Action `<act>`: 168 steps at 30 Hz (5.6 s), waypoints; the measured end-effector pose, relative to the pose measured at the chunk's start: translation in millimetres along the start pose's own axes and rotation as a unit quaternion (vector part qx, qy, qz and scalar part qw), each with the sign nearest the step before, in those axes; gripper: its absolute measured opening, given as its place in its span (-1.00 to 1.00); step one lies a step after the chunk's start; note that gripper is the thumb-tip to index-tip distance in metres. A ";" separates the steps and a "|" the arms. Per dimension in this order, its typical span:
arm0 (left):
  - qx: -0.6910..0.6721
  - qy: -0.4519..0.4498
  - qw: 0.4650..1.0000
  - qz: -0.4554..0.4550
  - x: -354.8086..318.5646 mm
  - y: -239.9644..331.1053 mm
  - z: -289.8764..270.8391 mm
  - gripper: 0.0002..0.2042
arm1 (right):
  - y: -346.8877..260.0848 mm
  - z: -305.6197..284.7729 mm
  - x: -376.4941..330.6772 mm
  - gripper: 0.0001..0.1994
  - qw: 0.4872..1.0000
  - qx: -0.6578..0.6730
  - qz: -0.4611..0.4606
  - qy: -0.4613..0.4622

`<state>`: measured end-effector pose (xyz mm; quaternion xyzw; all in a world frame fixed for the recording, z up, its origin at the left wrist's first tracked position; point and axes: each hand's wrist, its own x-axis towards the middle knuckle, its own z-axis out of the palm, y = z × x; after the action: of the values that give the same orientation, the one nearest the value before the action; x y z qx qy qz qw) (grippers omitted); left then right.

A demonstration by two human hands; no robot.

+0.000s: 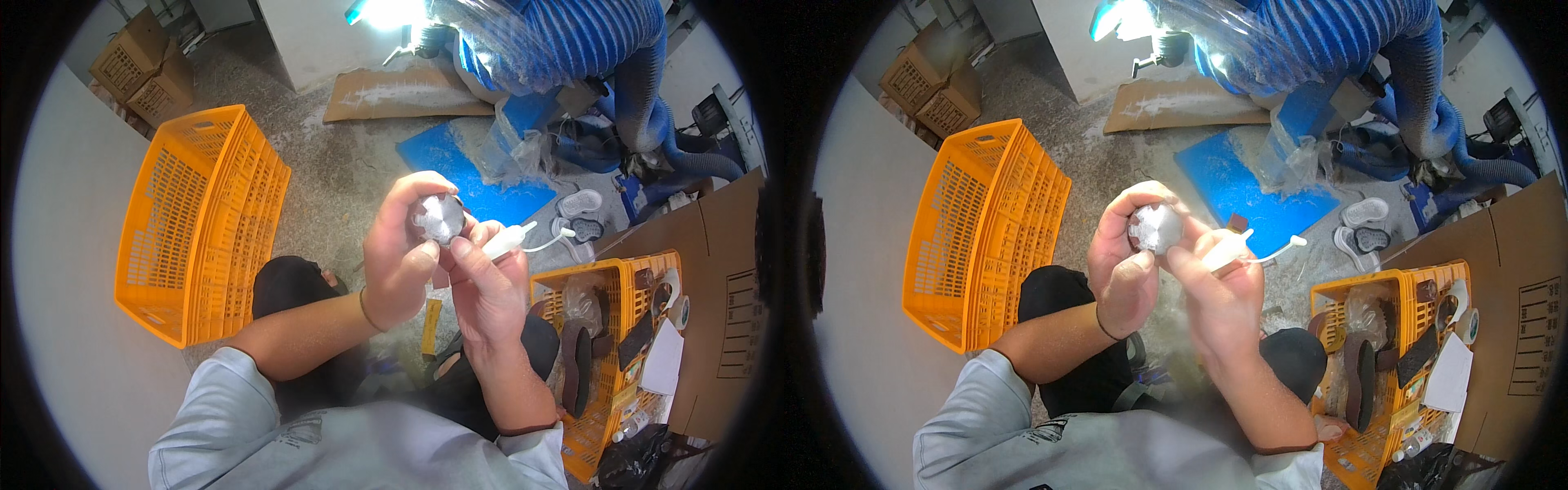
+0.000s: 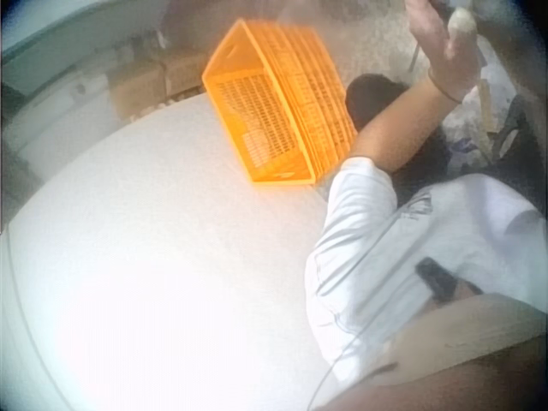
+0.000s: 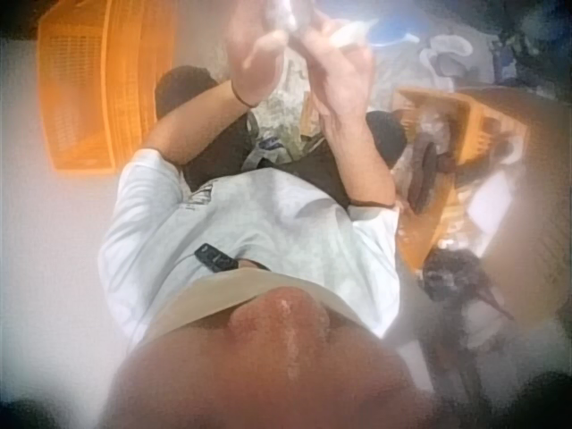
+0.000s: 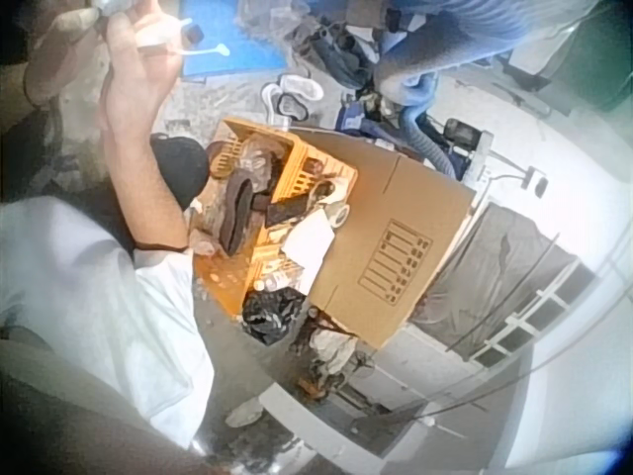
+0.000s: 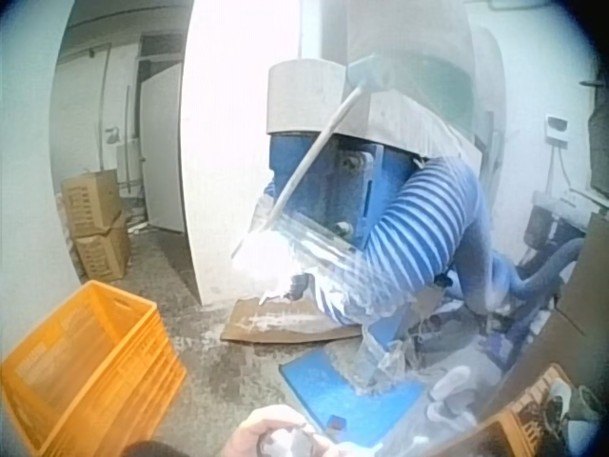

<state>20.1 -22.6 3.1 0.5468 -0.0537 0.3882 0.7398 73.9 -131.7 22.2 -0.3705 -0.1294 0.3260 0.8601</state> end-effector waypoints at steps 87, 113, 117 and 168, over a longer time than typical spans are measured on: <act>0.392 -0.067 0.911 0.113 9.9 10.1 -14.3 -0.48 | -6.0 -19.6 -1.2 -0.89 0.998 0.034 0.024 -0.057; -0.249 -0.056 0.913 -0.319 5.6 0.7 -24.1 -0.31 | -49.2 -36.1 -20.8 -0.74 0.934 -0.349 -0.075 -0.024; -0.208 -0.069 0.918 -0.332 -3.4 -3.7 -25.1 -0.31 | -43.3 -36.0 -34.3 -0.63 0.930 -0.359 -0.078 -0.010; 0.230 -0.149 0.961 -0.024 -12.6 -3.8 -25.2 -0.34 | -64.4 -19.0 -41.7 -0.70 0.649 -0.685 -0.310 -0.110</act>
<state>5.1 -8.0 -16.1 0.7549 -0.0594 0.2862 0.5872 81.2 -202.6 56.3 -0.7542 -0.5168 -0.1034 0.3916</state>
